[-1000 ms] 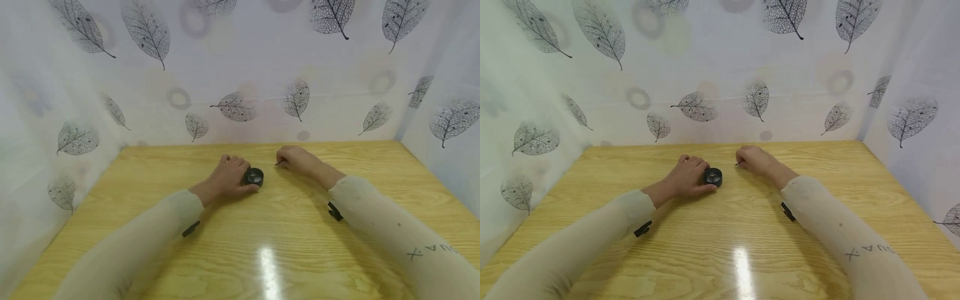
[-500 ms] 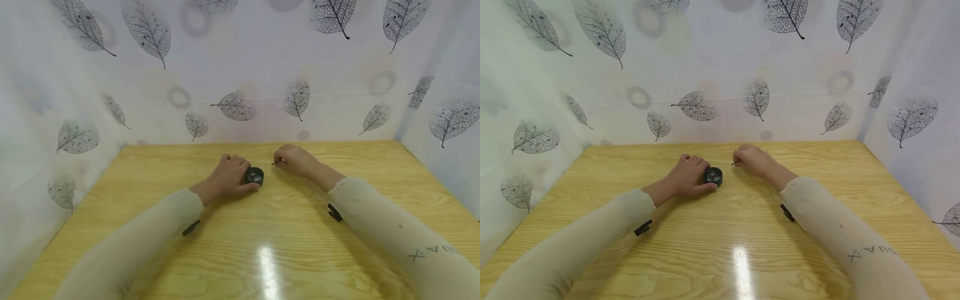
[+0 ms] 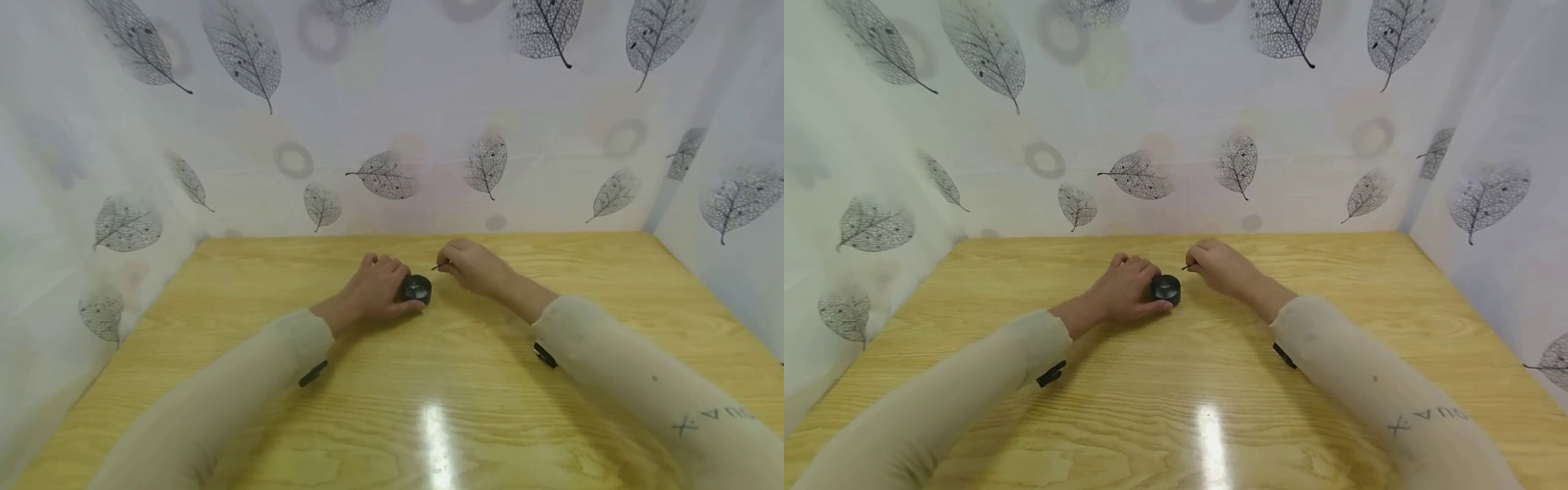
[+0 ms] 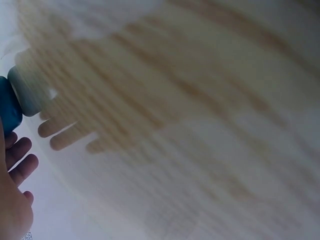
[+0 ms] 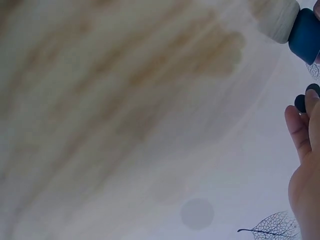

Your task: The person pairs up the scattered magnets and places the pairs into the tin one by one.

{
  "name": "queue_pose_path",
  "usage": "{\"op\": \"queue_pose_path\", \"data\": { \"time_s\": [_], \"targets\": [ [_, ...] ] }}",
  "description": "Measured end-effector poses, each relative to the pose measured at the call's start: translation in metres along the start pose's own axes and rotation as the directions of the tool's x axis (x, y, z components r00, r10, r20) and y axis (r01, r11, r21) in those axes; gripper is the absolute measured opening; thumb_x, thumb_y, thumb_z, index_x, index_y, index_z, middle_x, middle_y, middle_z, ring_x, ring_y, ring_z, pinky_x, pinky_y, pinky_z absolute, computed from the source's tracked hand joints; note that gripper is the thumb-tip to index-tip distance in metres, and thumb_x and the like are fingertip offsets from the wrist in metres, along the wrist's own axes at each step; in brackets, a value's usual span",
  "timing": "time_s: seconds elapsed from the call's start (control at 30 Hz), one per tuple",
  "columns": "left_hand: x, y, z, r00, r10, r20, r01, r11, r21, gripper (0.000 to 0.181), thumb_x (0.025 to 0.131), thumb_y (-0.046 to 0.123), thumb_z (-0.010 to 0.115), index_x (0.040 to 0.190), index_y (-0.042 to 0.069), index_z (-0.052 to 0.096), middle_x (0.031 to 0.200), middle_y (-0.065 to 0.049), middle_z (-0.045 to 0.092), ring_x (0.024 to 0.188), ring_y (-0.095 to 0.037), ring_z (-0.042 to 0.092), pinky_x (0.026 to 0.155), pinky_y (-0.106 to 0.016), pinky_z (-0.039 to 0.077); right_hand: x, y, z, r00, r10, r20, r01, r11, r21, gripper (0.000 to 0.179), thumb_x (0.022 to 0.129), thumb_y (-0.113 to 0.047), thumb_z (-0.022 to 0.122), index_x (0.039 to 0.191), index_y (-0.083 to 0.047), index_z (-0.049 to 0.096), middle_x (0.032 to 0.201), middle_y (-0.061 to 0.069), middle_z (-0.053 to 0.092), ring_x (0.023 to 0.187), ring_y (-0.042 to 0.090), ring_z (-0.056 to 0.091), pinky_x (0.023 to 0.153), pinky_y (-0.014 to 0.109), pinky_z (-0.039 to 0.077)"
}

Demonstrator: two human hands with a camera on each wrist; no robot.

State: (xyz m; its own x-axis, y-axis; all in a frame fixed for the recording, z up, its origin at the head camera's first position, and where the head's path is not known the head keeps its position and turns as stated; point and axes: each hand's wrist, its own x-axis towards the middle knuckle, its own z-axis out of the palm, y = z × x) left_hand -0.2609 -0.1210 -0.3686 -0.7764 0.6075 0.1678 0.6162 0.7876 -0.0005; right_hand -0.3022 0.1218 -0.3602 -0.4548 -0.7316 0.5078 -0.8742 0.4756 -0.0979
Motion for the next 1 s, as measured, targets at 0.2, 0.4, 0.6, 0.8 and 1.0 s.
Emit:
{"op": "queue_pose_path", "data": {
  "time_s": [0.2,0.4,0.6,0.8,1.0],
  "targets": [
    [0.0,0.0,-0.001,1.0,-0.006,-0.001,0.006,1.0,-0.006,0.068,0.09,0.07,0.054,0.122,0.01,0.06,0.119,-0.005,0.064,0.114,-0.023,0.054,0.105,-0.045,0.029,0.004,-0.008,0.002,0.997,-0.041,-0.059,0.044,0.998,0.053,0.01,0.086,-0.001,0.074,0.092,-0.003,0.067,0.091,0.008,0.069,0.087,0.024,0.066,0.081,0.035,0.056],
    [-0.001,-0.001,-0.002,1.0,-0.006,0.006,0.006,1.0,0.001,0.064,0.09,0.069,0.055,0.117,0.011,0.061,0.115,-0.005,0.065,0.111,-0.023,0.055,0.103,-0.046,0.032,0.013,-0.023,0.009,0.999,-0.034,-0.009,0.035,0.994,0.104,0.01,0.085,-0.001,0.075,0.091,-0.004,0.069,0.088,0.005,0.068,0.085,0.02,0.064,0.078,0.033,0.055],
    [-0.006,0.001,0.004,1.0,-0.005,0.022,0.005,1.0,-0.031,0.061,0.09,0.069,0.056,0.114,0.013,0.062,0.112,-0.004,0.065,0.108,-0.022,0.055,0.104,-0.045,0.032,0.015,-0.033,0.021,0.996,-0.03,0.09,0.023,0.997,0.077,0.011,0.083,0.0,0.076,0.09,-0.006,0.07,0.089,0.004,0.07,0.086,0.019,0.066,0.082,0.032,0.055],
    [-0.008,0.004,0.007,1.0,0.026,0.007,-0.026,1.0,0.009,0.061,0.091,0.068,0.055,0.112,0.011,0.06,0.11,-0.005,0.065,0.105,-0.023,0.055,0.099,-0.044,0.032,0.017,-0.038,0.023,0.982,-0.005,0.189,-0.006,0.999,0.054,0.006,0.085,-0.003,0.074,0.087,-0.008,0.072,0.084,0.002,0.071,0.079,0.016,0.066,0.078,0.03,0.055],
    [-0.002,0.0,0.004,0.998,0.052,-0.036,-0.05,0.998,0.038,0.057,0.092,0.066,0.055,0.111,0.012,0.059,0.108,-0.004,0.064,0.105,-0.023,0.056,0.099,-0.044,0.033,0.029,-0.038,0.018,0.971,0.039,0.237,-0.05,0.998,0.039,0.007,0.085,-0.003,0.072,0.083,-0.01,0.072,0.079,-0.001,0.07,0.074,0.013,0.066,0.074,0.028,0.055]
  ]
}}
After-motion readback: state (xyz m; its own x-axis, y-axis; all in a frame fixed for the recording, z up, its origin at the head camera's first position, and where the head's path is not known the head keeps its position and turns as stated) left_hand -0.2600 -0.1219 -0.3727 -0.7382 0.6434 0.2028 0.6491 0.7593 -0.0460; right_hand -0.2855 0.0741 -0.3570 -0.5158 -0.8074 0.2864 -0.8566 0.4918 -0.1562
